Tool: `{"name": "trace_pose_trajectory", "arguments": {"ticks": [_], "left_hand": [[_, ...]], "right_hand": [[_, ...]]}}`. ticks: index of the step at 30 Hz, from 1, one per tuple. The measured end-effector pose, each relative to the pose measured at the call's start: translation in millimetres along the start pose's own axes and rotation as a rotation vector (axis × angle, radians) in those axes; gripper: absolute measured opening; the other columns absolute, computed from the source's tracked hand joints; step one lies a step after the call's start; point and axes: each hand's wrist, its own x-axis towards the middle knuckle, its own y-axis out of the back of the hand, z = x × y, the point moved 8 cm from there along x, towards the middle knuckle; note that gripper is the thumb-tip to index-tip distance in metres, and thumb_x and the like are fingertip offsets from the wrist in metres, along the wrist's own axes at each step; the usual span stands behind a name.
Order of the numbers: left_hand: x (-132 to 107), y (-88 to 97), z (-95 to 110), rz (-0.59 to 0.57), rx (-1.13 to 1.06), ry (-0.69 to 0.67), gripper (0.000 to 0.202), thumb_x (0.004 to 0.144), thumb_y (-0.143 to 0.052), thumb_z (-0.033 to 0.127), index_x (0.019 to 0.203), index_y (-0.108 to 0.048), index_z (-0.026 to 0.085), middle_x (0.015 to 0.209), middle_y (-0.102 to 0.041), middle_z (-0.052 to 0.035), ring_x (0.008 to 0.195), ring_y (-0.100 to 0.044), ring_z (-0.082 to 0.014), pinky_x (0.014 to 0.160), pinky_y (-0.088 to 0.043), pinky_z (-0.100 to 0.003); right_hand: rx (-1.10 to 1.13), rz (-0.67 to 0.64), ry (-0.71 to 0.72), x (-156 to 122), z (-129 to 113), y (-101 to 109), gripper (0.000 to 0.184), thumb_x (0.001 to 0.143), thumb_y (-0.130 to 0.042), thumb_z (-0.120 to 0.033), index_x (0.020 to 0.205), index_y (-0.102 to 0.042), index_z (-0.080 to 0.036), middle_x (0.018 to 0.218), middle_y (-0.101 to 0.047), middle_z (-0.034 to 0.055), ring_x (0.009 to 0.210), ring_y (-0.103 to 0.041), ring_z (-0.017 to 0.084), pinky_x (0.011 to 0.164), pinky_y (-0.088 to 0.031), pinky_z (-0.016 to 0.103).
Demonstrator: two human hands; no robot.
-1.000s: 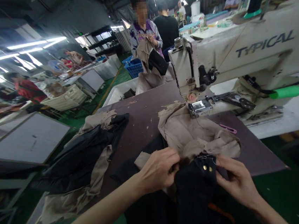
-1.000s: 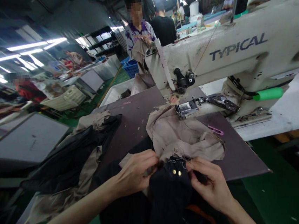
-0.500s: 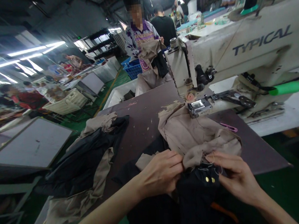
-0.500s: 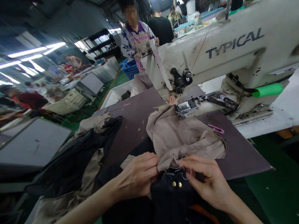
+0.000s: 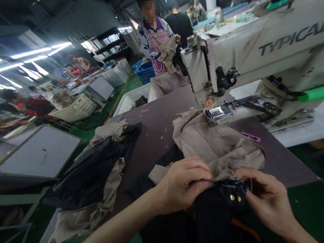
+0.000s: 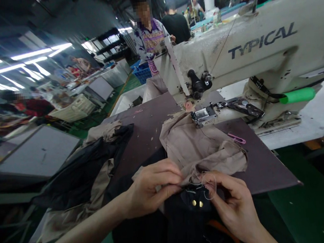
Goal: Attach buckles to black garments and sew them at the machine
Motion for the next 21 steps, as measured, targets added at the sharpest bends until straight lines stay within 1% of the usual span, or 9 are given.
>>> {"name": "trace_pose_trajectory", "arguments": {"ticks": [2, 4, 6, 8, 10, 13, 15, 18, 21], "left_hand": [[-4, -1.3, -6, 0.079, -0.039, 0.039, 0.015, 0.092, -0.054, 0.017, 0.088, -0.068, 0.012, 0.087, -0.068, -0.0086, 0.084, -0.061, -0.016, 0.08, -0.048, -0.03], [-10, -5.4, -18, 0.12, -0.135, 0.15, 0.018, 0.092, -0.055, 0.021, 0.084, -0.068, 0.012, 0.079, -0.066, -0.0063, 0.077, -0.06, -0.0138, 0.073, -0.046, -0.026], [-17, -11.6, -30, 0.136, -0.263, 0.276, 0.024, 0.093, -0.054, 0.026, 0.08, -0.067, 0.011, 0.073, -0.061, -0.0036, 0.069, -0.056, -0.0112, 0.065, -0.043, -0.023], [-22, -17.1, -37, 0.127, -0.348, 0.351, 0.026, 0.093, -0.053, 0.029, 0.079, -0.065, 0.011, 0.072, -0.059, -0.0024, 0.066, -0.054, -0.0102, 0.062, -0.041, -0.022], [-21, -19.2, -35, 0.101, -0.346, 0.354, 0.022, 0.092, -0.053, 0.027, 0.084, -0.065, 0.011, 0.074, -0.06, -0.0027, 0.068, -0.054, -0.0107, 0.063, -0.042, -0.022], [-14, -17.9, -26, 0.048, -0.253, 0.298, 0.014, 0.088, -0.058, 0.022, 0.094, -0.065, 0.012, 0.081, -0.063, -0.0038, 0.073, -0.058, -0.0118, 0.068, -0.044, -0.024], [-10, -15.4, -19, 0.036, -0.184, 0.235, 0.01, 0.086, -0.062, 0.022, 0.089, -0.065, 0.013, 0.081, -0.064, -0.0042, 0.076, -0.059, -0.0127, 0.071, -0.045, -0.024], [-6, -10.6, -11, 0.079, -0.068, 0.123, 0.01, 0.087, -0.063, 0.022, 0.082, -0.063, 0.014, 0.08, -0.065, -0.0056, 0.08, -0.058, -0.0145, 0.074, -0.046, -0.027], [-7, -6.4, -2, 0.153, 0.054, 0.016, 0.009, 0.089, -0.058, 0.015, 0.08, -0.06, 0.013, 0.077, -0.064, -0.0057, 0.078, -0.057, -0.0145, 0.073, -0.045, -0.028]], "right_hand": [[0.063, -0.001, -0.016, -1, 1, 0, 0.028, 0.084, -0.067, -0.01, 0.104, -0.07, -0.03, 0.095, -0.074, -0.0026, 0.087, -0.069, 0.01, 0.082, -0.053, 0.012], [0.178, -0.051, -0.1, 0, 8, -5, 0.027, 0.085, -0.068, -0.013, 0.104, -0.072, -0.031, 0.097, -0.074, -0.0014, 0.09, -0.069, 0.011, 0.084, -0.054, 0.015], [0.332, -0.115, -0.27, 0, 24, -12, 0.019, 0.085, -0.07, -0.018, 0.101, -0.074, -0.028, 0.094, -0.074, 0.0015, 0.085, -0.07, 0.013, 0.078, -0.056, 0.017], [0.47, -0.159, -0.427, -1, 37, -18, 0.013, 0.084, -0.072, -0.023, 0.097, -0.074, -0.023, 0.089, -0.074, 0.0041, 0.078, -0.07, 0.014, 0.07, -0.056, 0.018], [0.538, -0.217, -0.469, -1, 41, -22, 0.015, 0.083, -0.074, -0.023, 0.097, -0.072, -0.021, 0.088, -0.072, 0.0052, 0.079, -0.069, 0.014, 0.069, -0.056, 0.019], [0.484, -0.282, -0.382, 4, 34, -23, 0.021, 0.077, -0.077, -0.018, 0.096, -0.07, -0.019, 0.089, -0.069, 0.0053, 0.082, -0.067, 0.016, 0.071, -0.055, 0.021], [0.376, -0.241, -0.305, 8, 30, -17, 0.017, 0.073, -0.08, -0.018, 0.088, -0.07, -0.018, 0.083, -0.067, 0.0046, 0.076, -0.065, 0.016, 0.067, -0.054, 0.022], [0.23, -0.171, -0.172, 11, 21, -8, 0.01, 0.073, -0.079, -0.015, 0.074, -0.069, -0.017, 0.068, -0.064, 0.0019, 0.062, -0.06, 0.013, 0.058, -0.049, 0.021], [0.154, -0.138, -0.081, 10, 14, -4, 0.012, 0.074, -0.076, -0.01, 0.07, -0.068, -0.018, 0.061, -0.061, -0.0009, 0.053, -0.055, 0.011, 0.051, -0.042, 0.019]]}}
